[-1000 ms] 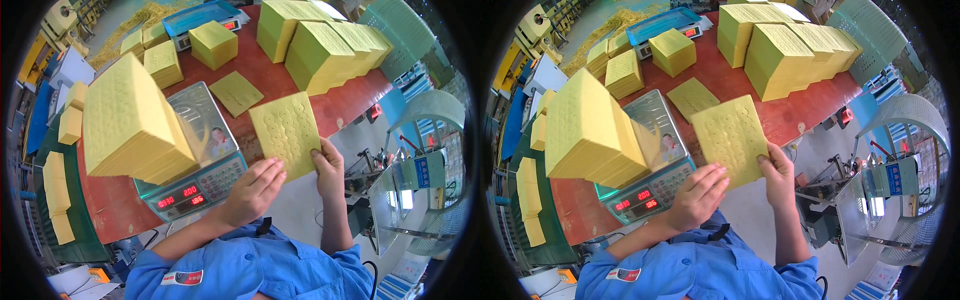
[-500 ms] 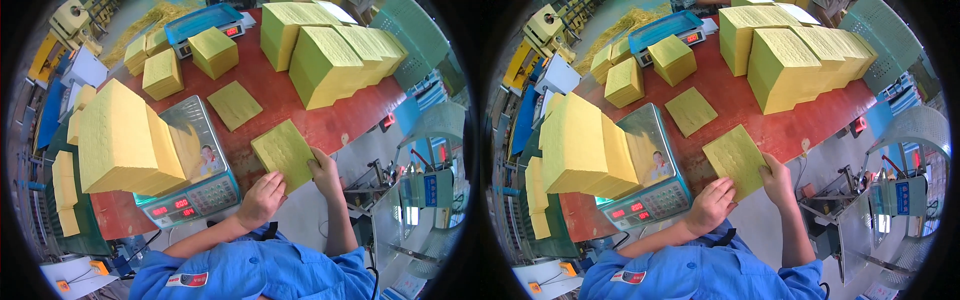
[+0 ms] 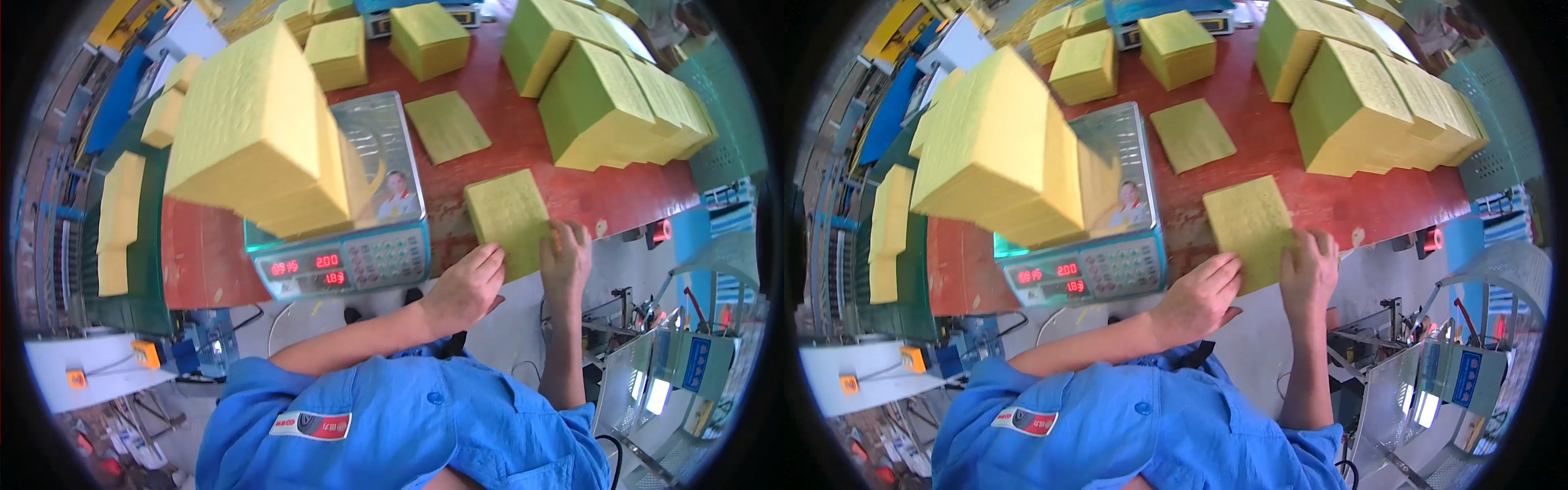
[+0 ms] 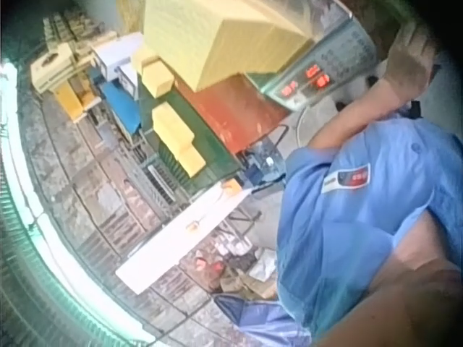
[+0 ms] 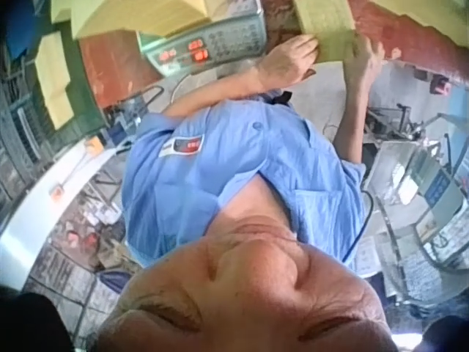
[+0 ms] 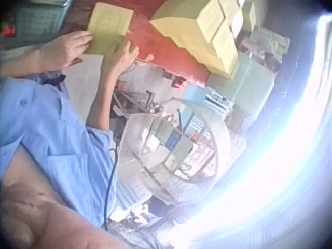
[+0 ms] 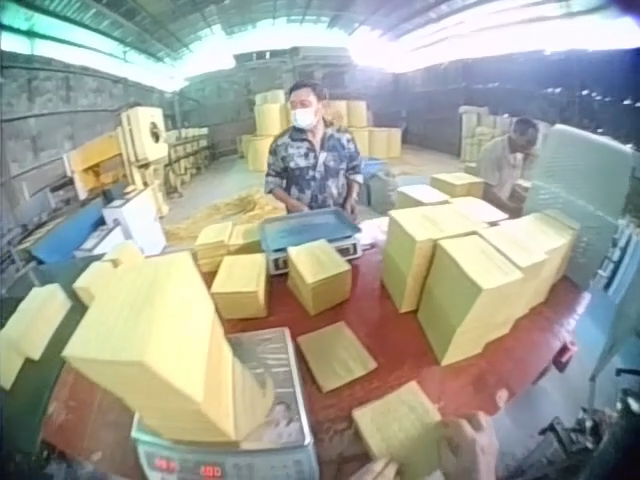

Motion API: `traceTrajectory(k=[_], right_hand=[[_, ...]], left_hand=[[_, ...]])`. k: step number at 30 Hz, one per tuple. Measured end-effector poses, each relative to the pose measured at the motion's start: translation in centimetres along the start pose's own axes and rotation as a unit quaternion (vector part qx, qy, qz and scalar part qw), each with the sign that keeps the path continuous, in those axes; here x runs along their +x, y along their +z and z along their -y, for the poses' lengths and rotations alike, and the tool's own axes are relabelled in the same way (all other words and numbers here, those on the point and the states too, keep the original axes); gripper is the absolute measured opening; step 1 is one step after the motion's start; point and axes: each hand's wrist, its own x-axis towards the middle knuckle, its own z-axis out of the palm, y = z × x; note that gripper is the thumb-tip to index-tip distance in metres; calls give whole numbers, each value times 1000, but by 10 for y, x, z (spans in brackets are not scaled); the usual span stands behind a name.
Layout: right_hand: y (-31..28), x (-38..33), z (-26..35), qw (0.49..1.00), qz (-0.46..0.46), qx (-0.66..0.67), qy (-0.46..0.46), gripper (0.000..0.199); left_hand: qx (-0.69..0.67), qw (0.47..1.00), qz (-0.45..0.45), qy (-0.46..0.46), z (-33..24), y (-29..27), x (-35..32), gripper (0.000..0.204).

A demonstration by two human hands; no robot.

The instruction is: Weighing and stacking yellow embossed paper sheets in a factory setting.

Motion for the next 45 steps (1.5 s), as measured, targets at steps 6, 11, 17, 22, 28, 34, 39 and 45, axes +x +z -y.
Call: traceTrajectory(k=[6, 11, 17, 22, 28, 34, 39, 45], right_hand=[[-28, 6, 76, 983, 49, 178, -4, 25], [-42, -6, 136, 949, 93, 298, -43, 22], [-37, -10, 190, 905, 142, 396, -56, 24], [-39, 8, 245, 895, 111, 393, -177, 28], [-38, 46, 304, 887, 0, 367, -278, 28], [-24, 83, 328, 904, -96, 275, -313, 27], [-22, 92, 329, 921, -50, 242, -301, 25], [-17, 97, 323, 920, -48, 260, -291, 18]], left_hand=[[8, 998, -64, -6, -5, -34, -20, 45], [17, 979, -201, 15, -11, -79, -37, 38], [94, 961, -260, 21, -10, -138, -70, 30], [161, 931, -326, 34, -2, -196, -89, 24], [245, 905, -345, 32, 28, -284, -98, 26], [178, 935, -307, -30, 65, -321, -84, 32], [75, 959, -265, -65, 86, -323, -81, 28], [57, 951, -299, -57, 91, -318, -73, 16]])
